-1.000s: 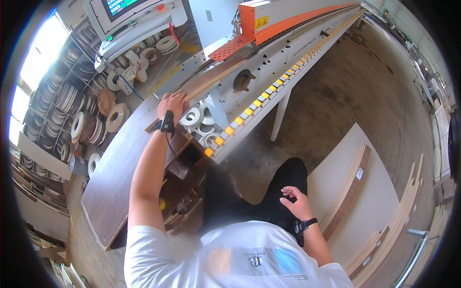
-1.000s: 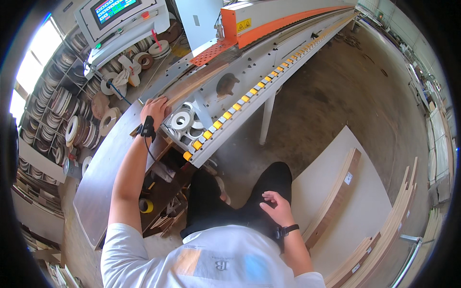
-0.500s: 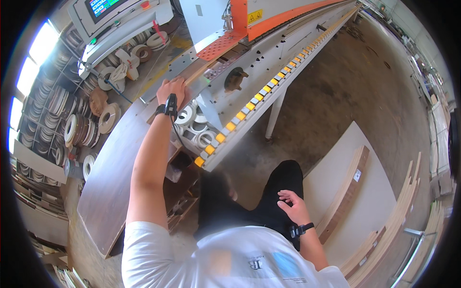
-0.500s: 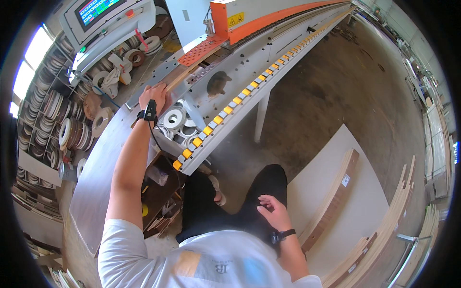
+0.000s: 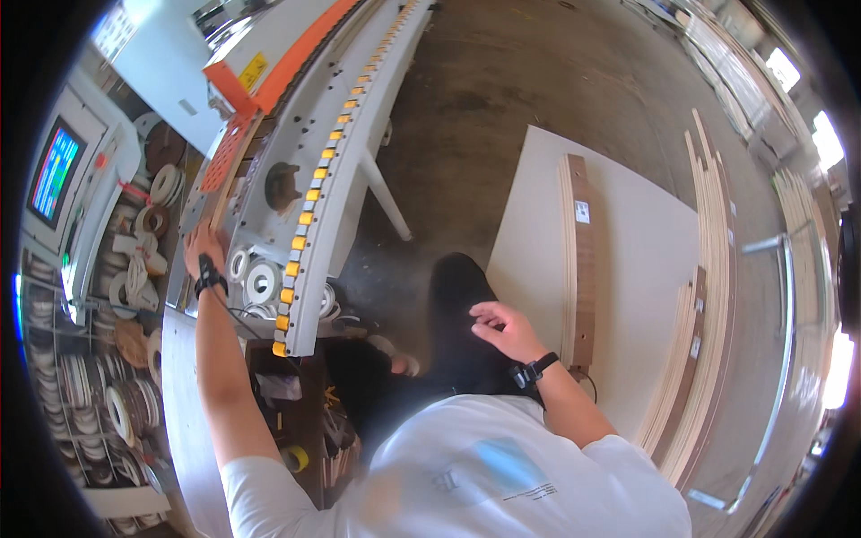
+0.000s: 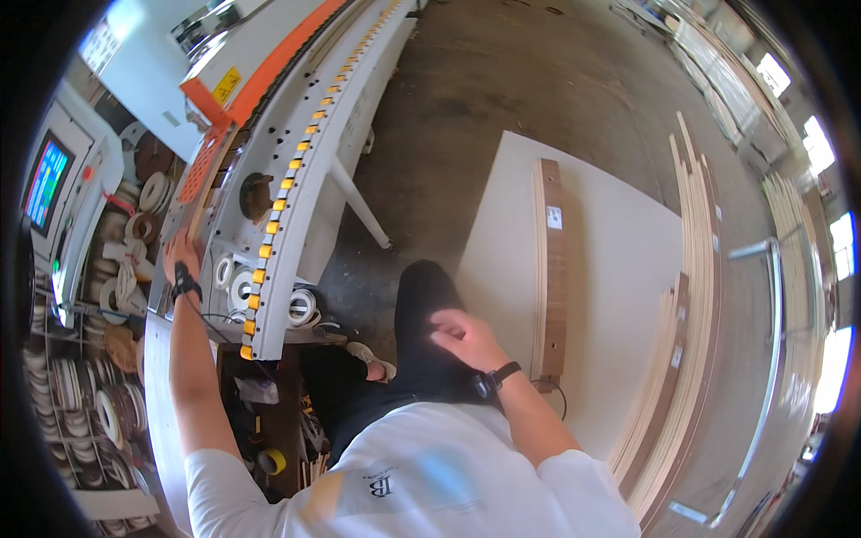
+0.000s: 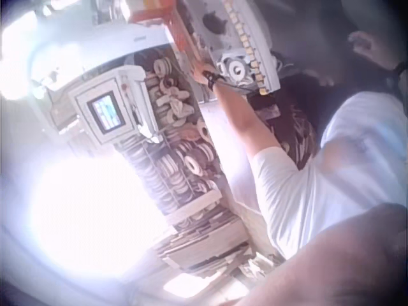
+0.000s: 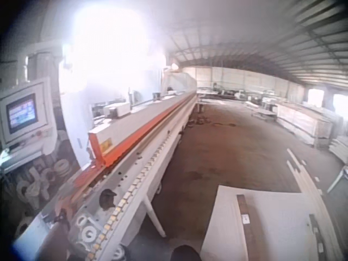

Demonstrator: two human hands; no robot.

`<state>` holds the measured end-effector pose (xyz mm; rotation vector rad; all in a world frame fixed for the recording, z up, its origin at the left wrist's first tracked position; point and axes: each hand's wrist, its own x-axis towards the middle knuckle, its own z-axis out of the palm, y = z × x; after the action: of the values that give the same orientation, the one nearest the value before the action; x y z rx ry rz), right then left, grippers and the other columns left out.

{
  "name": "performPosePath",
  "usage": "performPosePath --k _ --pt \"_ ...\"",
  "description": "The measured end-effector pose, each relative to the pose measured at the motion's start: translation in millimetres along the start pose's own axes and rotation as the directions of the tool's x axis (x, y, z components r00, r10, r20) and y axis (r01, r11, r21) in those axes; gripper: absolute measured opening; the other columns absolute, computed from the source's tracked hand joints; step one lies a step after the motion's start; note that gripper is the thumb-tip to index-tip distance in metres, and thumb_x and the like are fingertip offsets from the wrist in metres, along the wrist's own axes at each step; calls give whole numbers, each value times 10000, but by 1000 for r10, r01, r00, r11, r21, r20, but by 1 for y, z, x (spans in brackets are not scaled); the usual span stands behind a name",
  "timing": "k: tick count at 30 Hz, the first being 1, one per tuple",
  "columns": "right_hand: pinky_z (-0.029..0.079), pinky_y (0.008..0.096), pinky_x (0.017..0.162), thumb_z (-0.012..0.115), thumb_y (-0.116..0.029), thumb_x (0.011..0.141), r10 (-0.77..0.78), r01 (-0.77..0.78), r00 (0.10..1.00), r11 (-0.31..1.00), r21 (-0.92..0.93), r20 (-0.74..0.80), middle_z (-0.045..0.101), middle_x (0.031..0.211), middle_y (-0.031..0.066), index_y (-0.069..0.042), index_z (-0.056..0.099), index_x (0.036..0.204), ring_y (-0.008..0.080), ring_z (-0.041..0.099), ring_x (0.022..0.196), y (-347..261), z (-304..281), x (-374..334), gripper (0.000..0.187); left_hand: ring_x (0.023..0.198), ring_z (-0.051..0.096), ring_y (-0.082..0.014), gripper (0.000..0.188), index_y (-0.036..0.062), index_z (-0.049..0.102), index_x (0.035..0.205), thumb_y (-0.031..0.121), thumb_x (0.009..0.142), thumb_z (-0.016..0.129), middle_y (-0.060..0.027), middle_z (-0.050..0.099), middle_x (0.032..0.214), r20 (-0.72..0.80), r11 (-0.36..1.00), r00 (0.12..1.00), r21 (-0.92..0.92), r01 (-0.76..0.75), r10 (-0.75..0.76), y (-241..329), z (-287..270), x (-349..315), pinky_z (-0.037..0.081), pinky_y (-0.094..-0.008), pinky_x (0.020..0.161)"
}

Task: Feeding wood pieces into an edge banding or finishing machine in a manufacturing facility.

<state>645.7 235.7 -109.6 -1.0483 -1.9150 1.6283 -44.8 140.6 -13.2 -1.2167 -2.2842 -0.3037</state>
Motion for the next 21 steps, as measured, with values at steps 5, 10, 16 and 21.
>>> performPosePath --k 5,10,16,21 --pt "534 454 1070 828 -286 915 -158 -130 858 853 -505 -489 753 1282 118 -105 732 1290 354 684 1217 25 -54 -36 426 1247 629 -388 351 114 691 1333 142 1000 585 -134 723 1337 0 999 999 3 49 -49 6 -19 -29 495 -501 1088" --pt "484 476 1143 874 -358 846 -272 -465 610 637 -614 -744 702 1373 152 -64 667 1355 377 633 1299 84 -105 -77 623 1278 621 -404 352 106 696 1332 118 998 586 -131 711 1373 68 991 989 32 131 -133 2 -26 -43 519 -496 1072" --pt "525 486 1088 924 -434 760 223 -706 441 684 -183 -869 676 1403 203 -26 644 1367 364 645 1300 97 -112 -85 783 1291 619 -407 355 78 687 1339 114 989 636 -170 701 1373 23 998 999 -38 41 -40 -9 -28 -66 495 -503 1099" --pt "546 448 1045 928 -395 745 223 -598 401 798 -70 -889 692 1364 195 -11 672 1309 331 663 1283 76 -108 -82 729 1286 618 -395 382 68 687 1344 110 965 697 -162 703 1366 -22 992 1000 -122 -15 12 32 -66 -86 485 -493 1108"
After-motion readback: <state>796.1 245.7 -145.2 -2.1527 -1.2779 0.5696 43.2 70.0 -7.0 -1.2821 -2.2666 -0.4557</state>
